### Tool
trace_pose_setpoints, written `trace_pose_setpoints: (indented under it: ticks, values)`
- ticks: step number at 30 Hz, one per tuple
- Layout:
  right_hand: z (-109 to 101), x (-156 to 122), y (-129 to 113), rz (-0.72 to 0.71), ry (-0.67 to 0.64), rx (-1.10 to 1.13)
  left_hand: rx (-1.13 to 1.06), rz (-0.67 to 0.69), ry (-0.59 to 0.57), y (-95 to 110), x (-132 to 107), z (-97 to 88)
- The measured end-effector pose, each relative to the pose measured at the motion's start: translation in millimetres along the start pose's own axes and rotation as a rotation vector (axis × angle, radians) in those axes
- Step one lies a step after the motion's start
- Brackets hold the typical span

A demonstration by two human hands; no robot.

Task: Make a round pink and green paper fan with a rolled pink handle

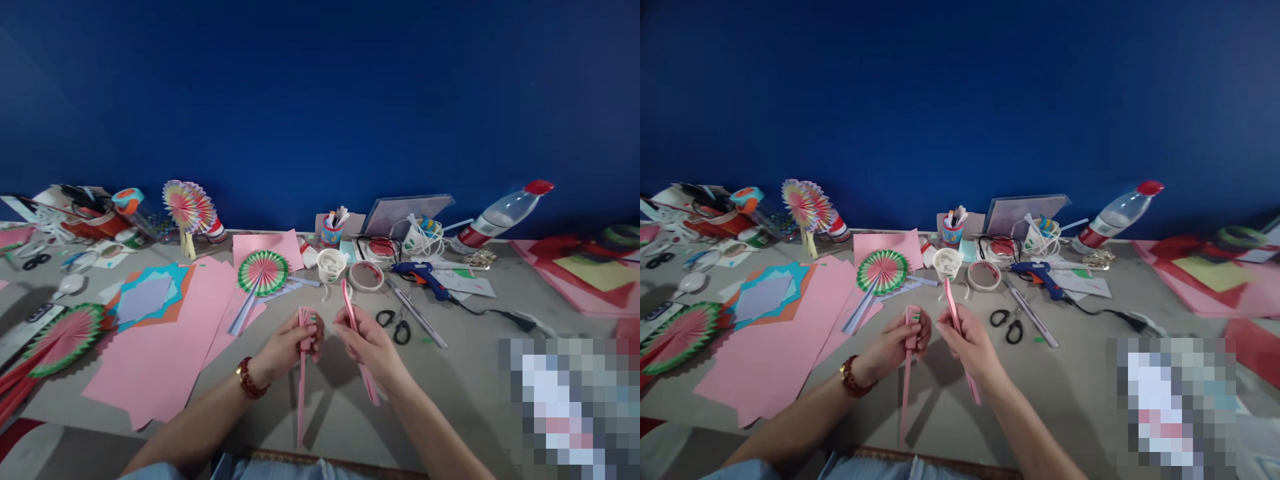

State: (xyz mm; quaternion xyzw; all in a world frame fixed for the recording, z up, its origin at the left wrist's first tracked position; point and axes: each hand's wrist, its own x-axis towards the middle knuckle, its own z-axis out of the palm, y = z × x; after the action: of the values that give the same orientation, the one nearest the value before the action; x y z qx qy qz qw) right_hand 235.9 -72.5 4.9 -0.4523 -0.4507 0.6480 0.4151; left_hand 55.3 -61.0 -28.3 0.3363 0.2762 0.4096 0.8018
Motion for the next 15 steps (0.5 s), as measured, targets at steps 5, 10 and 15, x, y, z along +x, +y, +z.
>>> trace_pose_setpoints:
  ticks: [5, 10, 15]
  values:
    - [3, 5, 6, -0.134, 0.028, -0.217, -0.015, -0.097, -0.117, -1, -3, -1.3]
    - [-1, 9, 4, -0.187, -0.004, -0.287, 0.035, -0.192, -0.247, 1, -6, -0.9]
    - [-9, 10, -2, -0.266, -0.067, -0.344, 0.063, -0.194, -0.28, 2, -6, 0.0]
